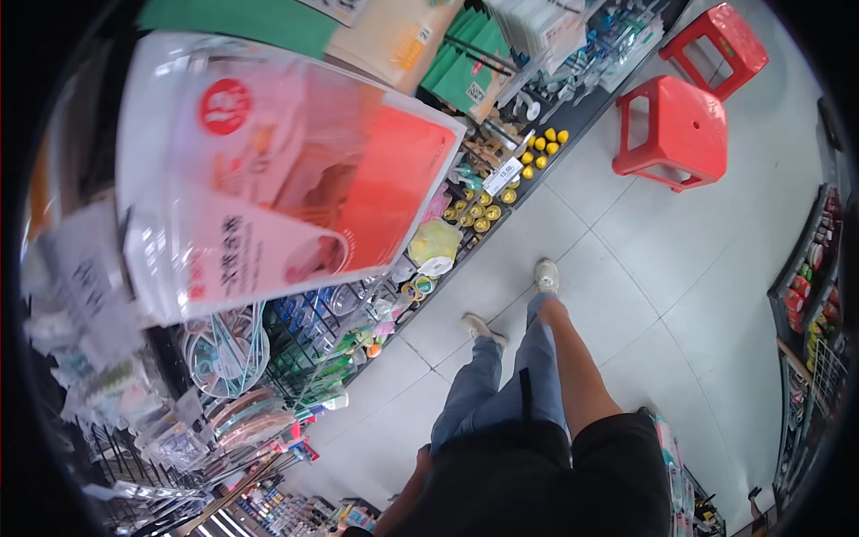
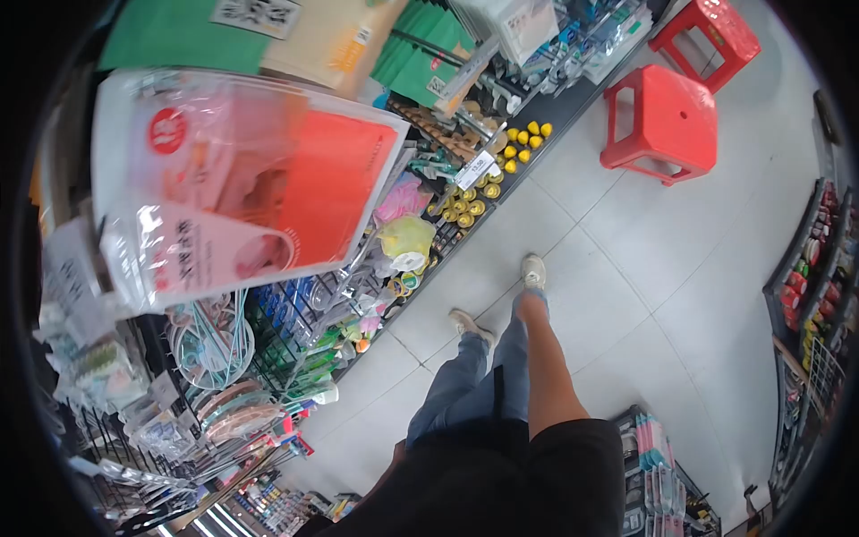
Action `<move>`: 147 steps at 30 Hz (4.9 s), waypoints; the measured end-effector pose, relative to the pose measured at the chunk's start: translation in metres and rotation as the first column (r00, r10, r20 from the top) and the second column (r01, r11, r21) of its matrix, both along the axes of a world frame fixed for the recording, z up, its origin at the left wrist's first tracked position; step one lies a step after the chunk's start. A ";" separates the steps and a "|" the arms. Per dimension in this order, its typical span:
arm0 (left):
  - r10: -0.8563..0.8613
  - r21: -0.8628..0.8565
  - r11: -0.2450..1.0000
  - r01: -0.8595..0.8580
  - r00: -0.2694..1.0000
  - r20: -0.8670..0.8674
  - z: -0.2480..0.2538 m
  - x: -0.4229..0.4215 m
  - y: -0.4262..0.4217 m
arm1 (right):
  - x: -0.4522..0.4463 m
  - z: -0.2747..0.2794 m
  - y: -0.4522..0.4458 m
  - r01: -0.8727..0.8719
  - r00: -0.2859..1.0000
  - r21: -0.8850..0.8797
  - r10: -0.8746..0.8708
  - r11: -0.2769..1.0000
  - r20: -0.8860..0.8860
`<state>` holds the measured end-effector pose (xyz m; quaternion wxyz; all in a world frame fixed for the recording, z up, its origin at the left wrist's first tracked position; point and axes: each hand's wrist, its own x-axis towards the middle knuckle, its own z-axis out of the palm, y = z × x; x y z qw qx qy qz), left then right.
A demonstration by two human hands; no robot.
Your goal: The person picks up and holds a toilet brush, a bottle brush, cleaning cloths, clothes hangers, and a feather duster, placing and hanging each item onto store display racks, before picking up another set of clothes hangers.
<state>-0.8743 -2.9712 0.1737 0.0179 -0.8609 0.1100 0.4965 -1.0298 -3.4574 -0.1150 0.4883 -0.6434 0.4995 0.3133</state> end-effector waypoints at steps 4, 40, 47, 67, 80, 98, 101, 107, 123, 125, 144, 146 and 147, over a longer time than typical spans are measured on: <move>0.071 -0.050 0.996 -0.072 0.997 -0.034 -0.037 0.006 0.020 | -0.034 0.050 -0.002 -0.133 0.990 -0.049 0.131 0.990 -0.048; 0.856 -0.542 0.427 -0.724 0.517 -0.015 -0.182 -0.173 0.341 | 0.223 0.157 0.349 -0.727 0.424 -0.535 0.894 0.431 0.143; 0.899 -0.535 0.360 -0.764 0.438 -0.021 -0.164 -0.112 0.336 | 0.255 0.124 0.371 -0.839 0.059 -0.543 0.997 0.026 -0.044; 0.948 -0.461 -0.096 -0.882 -0.222 0.228 -0.121 -0.030 0.455 | 0.472 0.116 0.595 -0.940 -0.032 -0.339 0.978 0.042 0.208; 0.919 -0.314 0.393 -0.864 0.381 0.102 -0.126 0.019 0.610 | 0.430 0.119 0.678 -0.835 0.337 -0.306 0.865 0.457 0.372; 0.629 -0.469 0.671 -0.574 0.776 -0.051 -0.117 0.244 0.651 | 0.221 0.155 0.628 -0.545 0.770 -0.487 0.638 0.682 0.032; 0.626 -0.458 0.681 -0.572 0.779 -0.042 -0.099 0.243 0.611 | 0.199 0.156 0.618 -0.530 0.829 -0.318 0.559 0.786 -0.002; 0.814 -0.450 0.468 -0.761 0.569 -0.116 -0.121 0.190 0.591 | 0.206 0.133 0.586 -0.533 0.829 -0.283 0.559 0.798 0.015; 0.949 -0.434 0.272 -0.859 0.165 0.267 -0.171 -0.090 0.637 | 0.288 0.101 0.617 -0.774 0.493 -0.337 0.844 0.536 0.211; 0.958 -0.333 0.276 -0.902 0.232 0.167 -0.159 -0.103 0.630 | 0.282 0.084 0.613 -0.853 0.129 -0.492 0.984 0.173 0.121; 0.964 -0.480 0.254 -0.840 0.260 0.056 -0.172 -0.101 0.801 | 0.410 0.129 0.902 -0.900 0.231 -0.299 0.928 0.318 0.293; 0.971 -0.515 0.231 -0.826 0.228 0.070 -0.170 -0.099 0.829 | 0.425 0.150 0.958 -0.857 0.347 -0.267 0.876 0.442 0.336; 0.975 -0.526 0.214 -0.823 0.208 0.072 -0.169 -0.099 0.843 | 0.431 0.154 0.980 -0.853 0.312 -0.295 0.874 0.430 0.373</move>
